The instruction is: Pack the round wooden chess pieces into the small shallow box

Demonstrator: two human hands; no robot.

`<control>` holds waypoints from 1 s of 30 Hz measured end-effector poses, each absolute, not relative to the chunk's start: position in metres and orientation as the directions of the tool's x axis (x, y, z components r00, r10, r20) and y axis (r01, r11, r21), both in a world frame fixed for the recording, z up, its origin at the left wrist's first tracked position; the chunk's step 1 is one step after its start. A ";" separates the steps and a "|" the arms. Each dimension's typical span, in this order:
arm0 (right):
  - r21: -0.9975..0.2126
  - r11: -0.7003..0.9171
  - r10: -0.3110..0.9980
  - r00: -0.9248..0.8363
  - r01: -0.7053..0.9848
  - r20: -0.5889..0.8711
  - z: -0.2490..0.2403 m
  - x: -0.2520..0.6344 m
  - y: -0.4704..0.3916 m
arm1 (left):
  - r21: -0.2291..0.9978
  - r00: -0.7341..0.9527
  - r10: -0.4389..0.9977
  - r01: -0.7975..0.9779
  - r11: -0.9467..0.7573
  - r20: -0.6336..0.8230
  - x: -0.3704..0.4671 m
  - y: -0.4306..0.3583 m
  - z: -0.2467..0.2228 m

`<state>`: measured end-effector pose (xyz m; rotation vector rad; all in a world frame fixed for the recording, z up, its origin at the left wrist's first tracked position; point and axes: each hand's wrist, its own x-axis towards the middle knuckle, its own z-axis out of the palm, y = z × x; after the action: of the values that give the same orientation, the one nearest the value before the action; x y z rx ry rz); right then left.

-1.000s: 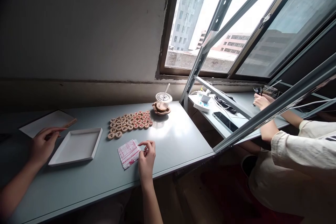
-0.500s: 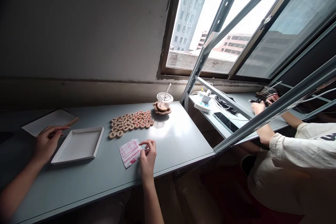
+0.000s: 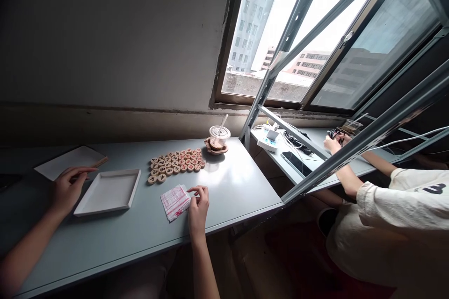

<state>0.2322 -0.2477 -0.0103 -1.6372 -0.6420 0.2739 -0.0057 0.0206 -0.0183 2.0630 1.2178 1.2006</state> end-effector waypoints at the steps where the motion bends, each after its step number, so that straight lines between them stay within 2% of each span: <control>1: -0.965 -0.052 0.551 0.814 0.255 0.186 -0.010 0.232 -0.248 | 0.727 0.231 0.859 0.459 -0.510 0.457 -0.006 0.021 -0.019; 14: -0.940 -0.076 0.534 0.810 0.332 0.243 -0.012 0.231 -0.247 | 0.717 0.245 0.840 0.439 -0.542 0.484 -0.006 0.018 -0.017; 18: -0.893 -0.111 0.578 0.760 0.436 0.299 -0.007 0.226 -0.245 | 0.688 0.260 0.816 0.441 -0.576 0.516 -0.006 0.018 -0.017; 20: -0.822 -0.128 0.653 0.671 0.554 0.350 -0.001 0.222 -0.244 | 0.679 0.259 0.811 0.448 -0.581 0.524 -0.005 0.017 -0.016; 23: -0.644 -0.138 0.819 0.452 0.753 0.353 0.009 0.220 -0.244 | 0.675 0.251 0.804 0.441 -0.591 0.540 -0.004 0.015 -0.014; 26: -0.457 -0.131 0.936 0.261 0.880 0.234 0.017 0.224 -0.246 | 0.676 0.244 0.799 0.432 -0.597 0.550 -0.004 0.013 -0.012; 30: -0.337 -0.182 0.966 0.233 0.924 0.116 0.024 0.232 -0.250 | 0.662 0.268 0.787 0.431 -0.614 0.556 -0.005 0.011 -0.009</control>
<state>0.2324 -0.2495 0.0236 -2.1769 -1.7509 0.1742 -0.0053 0.0112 -0.0091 2.1648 1.1056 1.2873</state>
